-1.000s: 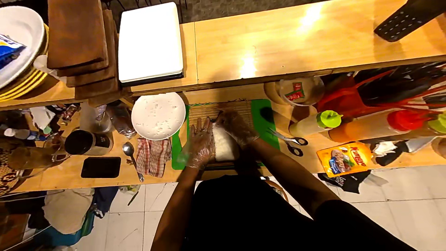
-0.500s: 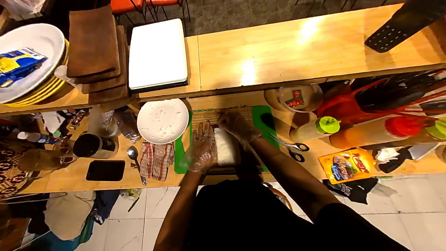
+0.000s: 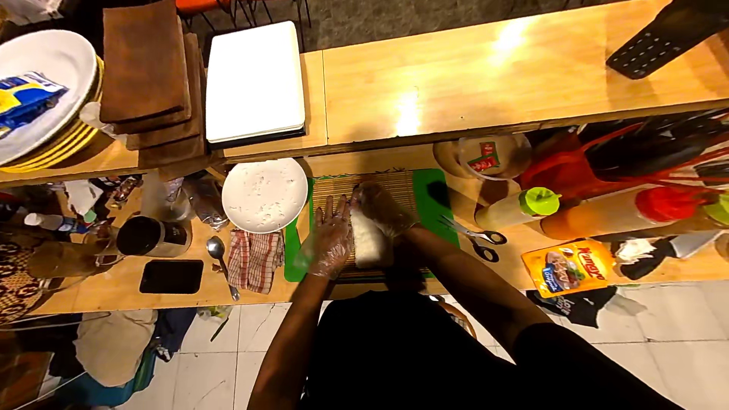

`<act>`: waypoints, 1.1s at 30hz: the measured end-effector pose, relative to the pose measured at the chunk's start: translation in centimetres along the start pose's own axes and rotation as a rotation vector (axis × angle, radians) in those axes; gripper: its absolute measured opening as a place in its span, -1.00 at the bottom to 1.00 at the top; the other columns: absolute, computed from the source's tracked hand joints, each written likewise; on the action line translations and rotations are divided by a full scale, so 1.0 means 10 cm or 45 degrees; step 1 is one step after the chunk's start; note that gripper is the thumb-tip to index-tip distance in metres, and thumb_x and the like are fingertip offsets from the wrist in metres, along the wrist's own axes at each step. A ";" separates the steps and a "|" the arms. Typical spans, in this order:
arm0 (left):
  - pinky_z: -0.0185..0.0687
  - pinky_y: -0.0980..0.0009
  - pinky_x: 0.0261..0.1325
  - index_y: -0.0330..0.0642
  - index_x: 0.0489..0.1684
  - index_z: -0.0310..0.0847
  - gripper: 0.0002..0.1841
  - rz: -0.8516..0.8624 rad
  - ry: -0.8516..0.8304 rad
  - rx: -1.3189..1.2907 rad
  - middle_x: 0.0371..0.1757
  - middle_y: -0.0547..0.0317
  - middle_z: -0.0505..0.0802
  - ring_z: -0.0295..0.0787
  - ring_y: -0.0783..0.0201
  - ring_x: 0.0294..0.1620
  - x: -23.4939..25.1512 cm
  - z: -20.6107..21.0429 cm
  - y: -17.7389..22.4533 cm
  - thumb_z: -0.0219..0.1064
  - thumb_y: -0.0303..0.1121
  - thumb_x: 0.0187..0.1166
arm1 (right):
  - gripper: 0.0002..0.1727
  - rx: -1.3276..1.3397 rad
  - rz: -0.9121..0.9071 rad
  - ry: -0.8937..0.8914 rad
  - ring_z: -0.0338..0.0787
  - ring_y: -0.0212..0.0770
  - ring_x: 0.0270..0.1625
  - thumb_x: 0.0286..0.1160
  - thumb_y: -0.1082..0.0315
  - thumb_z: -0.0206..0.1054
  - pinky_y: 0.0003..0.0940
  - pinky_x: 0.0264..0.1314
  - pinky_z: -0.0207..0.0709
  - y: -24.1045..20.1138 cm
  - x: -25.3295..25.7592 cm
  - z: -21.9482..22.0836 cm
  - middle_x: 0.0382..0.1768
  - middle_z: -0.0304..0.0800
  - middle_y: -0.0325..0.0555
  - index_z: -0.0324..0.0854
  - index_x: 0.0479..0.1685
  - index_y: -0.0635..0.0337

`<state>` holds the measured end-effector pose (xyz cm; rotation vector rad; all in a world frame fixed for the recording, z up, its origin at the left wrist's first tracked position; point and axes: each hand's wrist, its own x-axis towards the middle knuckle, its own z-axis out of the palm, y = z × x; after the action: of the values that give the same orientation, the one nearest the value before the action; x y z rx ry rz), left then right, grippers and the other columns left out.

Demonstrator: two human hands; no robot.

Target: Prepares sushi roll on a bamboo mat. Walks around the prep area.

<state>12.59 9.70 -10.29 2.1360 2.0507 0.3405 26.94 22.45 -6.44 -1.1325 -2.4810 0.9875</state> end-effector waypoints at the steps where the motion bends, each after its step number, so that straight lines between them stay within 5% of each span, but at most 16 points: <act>1: -0.47 -0.19 0.90 0.04 0.92 -0.01 -0.38 -0.003 -0.010 -0.001 0.94 0.32 0.03 -0.42 0.11 0.96 0.00 -0.02 0.01 -0.16 -0.11 0.84 | -0.79 0.002 0.002 -0.023 0.75 0.05 0.23 0.60 0.35 0.33 -0.07 0.42 0.55 0.00 0.01 -0.01 0.05 0.80 0.18 0.75 -0.06 0.35; 6: -0.46 -0.19 0.91 0.04 0.94 -0.09 -0.36 0.001 0.008 0.023 0.95 0.35 -0.03 -0.44 0.14 0.96 0.01 0.02 -0.01 -0.20 -0.10 0.84 | -0.84 0.139 0.024 -0.030 0.79 -0.07 0.12 0.56 0.33 0.39 -0.06 0.34 0.62 0.09 0.06 -0.12 -0.04 0.83 0.04 0.81 -0.15 0.22; 10: -0.44 -0.22 0.89 -0.02 0.91 0.02 -0.36 0.003 -0.009 -0.035 0.94 0.28 0.06 -0.36 0.09 0.96 -0.01 0.00 0.00 -0.12 -0.10 0.82 | -0.84 -0.021 -0.008 -0.068 0.76 0.08 0.17 0.54 0.37 0.40 0.01 0.38 0.57 0.04 0.05 -0.09 -0.02 0.79 0.18 0.77 -0.15 0.31; 19: -0.46 -0.24 0.88 0.00 0.94 -0.11 -0.34 -0.011 -0.028 0.016 0.95 0.29 -0.01 -0.41 0.09 0.96 0.01 0.04 -0.02 -0.18 -0.11 0.82 | -0.76 0.062 0.029 0.004 0.76 -0.02 0.17 0.68 0.33 0.26 -0.12 0.36 0.58 0.08 0.10 0.00 0.01 0.79 0.15 0.70 0.00 0.35; 25: -0.41 -0.20 0.90 -0.03 0.89 0.07 -0.39 -0.024 -0.008 0.036 0.94 0.29 0.06 -0.35 0.10 0.96 0.03 0.00 0.01 -0.17 -0.12 0.83 | -0.74 -0.001 0.084 -0.049 0.76 0.02 0.05 0.46 0.26 0.49 -0.03 0.25 0.59 -0.03 0.16 -0.08 -0.13 0.78 0.15 0.73 -0.19 0.34; 33: -0.41 -0.15 0.92 -0.10 0.90 0.01 -0.36 -0.039 0.030 -0.031 0.95 0.18 0.02 -0.38 0.14 0.96 -0.06 -0.02 0.03 -0.15 -0.11 0.82 | -0.86 0.066 0.092 -0.042 0.82 -0.06 0.02 0.48 0.32 0.45 0.01 0.24 0.66 0.07 0.11 -0.21 -0.14 0.86 0.02 0.82 -0.19 0.21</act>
<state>12.83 9.08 -10.03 2.0940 2.0790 0.3866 27.55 24.60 -5.38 -1.2063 -2.4405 1.0924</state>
